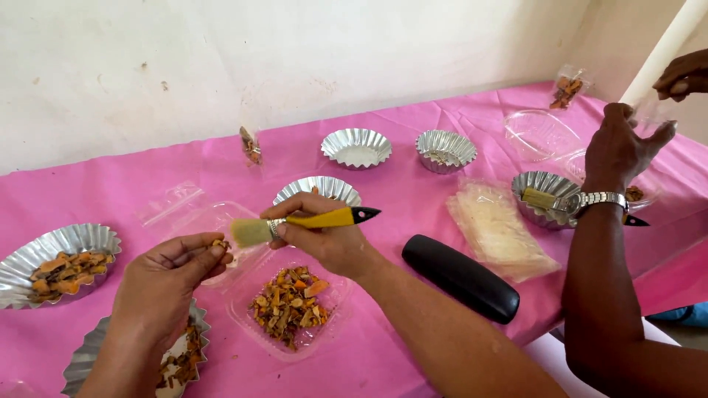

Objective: Sorting and cleaning dried tea ingredients using a brush and hands, then placing them into plastic containers.

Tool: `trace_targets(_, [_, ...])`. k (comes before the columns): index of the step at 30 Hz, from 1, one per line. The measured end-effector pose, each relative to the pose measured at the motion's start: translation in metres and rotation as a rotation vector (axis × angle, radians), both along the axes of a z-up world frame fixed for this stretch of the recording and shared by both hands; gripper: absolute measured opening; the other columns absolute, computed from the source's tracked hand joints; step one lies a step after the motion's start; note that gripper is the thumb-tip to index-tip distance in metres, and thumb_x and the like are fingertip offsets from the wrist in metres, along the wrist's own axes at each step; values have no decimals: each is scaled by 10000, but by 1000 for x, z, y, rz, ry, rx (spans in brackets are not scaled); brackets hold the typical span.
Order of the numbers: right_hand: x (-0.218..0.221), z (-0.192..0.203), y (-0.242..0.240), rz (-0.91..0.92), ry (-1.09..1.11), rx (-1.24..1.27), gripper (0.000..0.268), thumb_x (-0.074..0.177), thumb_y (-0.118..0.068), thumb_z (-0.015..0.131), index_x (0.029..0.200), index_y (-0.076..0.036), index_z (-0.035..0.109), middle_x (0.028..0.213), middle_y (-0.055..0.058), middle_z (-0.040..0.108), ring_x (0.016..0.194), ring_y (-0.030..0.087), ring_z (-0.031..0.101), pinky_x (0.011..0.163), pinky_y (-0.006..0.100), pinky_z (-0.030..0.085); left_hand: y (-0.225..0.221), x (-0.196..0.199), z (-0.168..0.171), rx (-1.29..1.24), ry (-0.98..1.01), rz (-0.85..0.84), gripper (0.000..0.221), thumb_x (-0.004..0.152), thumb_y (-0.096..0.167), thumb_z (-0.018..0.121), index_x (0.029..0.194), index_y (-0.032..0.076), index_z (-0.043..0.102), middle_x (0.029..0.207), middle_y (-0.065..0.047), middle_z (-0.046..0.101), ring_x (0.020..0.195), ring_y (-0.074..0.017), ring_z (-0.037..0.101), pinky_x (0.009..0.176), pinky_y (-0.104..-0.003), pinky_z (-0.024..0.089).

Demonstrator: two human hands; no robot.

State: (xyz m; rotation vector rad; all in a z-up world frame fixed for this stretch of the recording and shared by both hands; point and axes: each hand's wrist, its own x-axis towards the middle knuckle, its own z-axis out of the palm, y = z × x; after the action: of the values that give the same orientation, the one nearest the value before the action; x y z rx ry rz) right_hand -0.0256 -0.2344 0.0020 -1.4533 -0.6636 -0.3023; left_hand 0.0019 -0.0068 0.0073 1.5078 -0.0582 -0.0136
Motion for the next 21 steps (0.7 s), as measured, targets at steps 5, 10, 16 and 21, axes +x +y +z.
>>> trace_targets(5, [0,1,1,153,34,-141,191,995,-17,639,1178,36,664,1071,189,708,919,276,759,856,355,689,2,5,-5,48,-11,16,217,895,-59,705,1102,-33,766,948,-152,755,800,-226,665,802,-298,575])
trace_targets(10, [9,-6,1,-39,-42,27,180,956,31,668,1134,39,692,1081,187,682,866,250,749,807,309,685,-6,-21,29,286,51,64,223,896,70,766,1114,72,809,912,-91,795,824,-186,716,829,-276,550])
trace_targets(16, [21,-18,-3,-46,-63,-100,242,894,56,691,1135,46,717,832,194,758,768,230,771,747,351,666,3,9,-17,198,-162,-12,345,797,36,805,1138,-7,777,905,-199,773,743,-243,739,738,-370,620])
trace_targets(21, [4,2,1,-146,0,-40,253,923,28,652,1171,59,692,984,224,757,817,225,766,759,364,657,2,-3,-11,116,-172,-22,320,768,21,808,1088,8,791,853,-166,786,693,-191,743,710,-297,631])
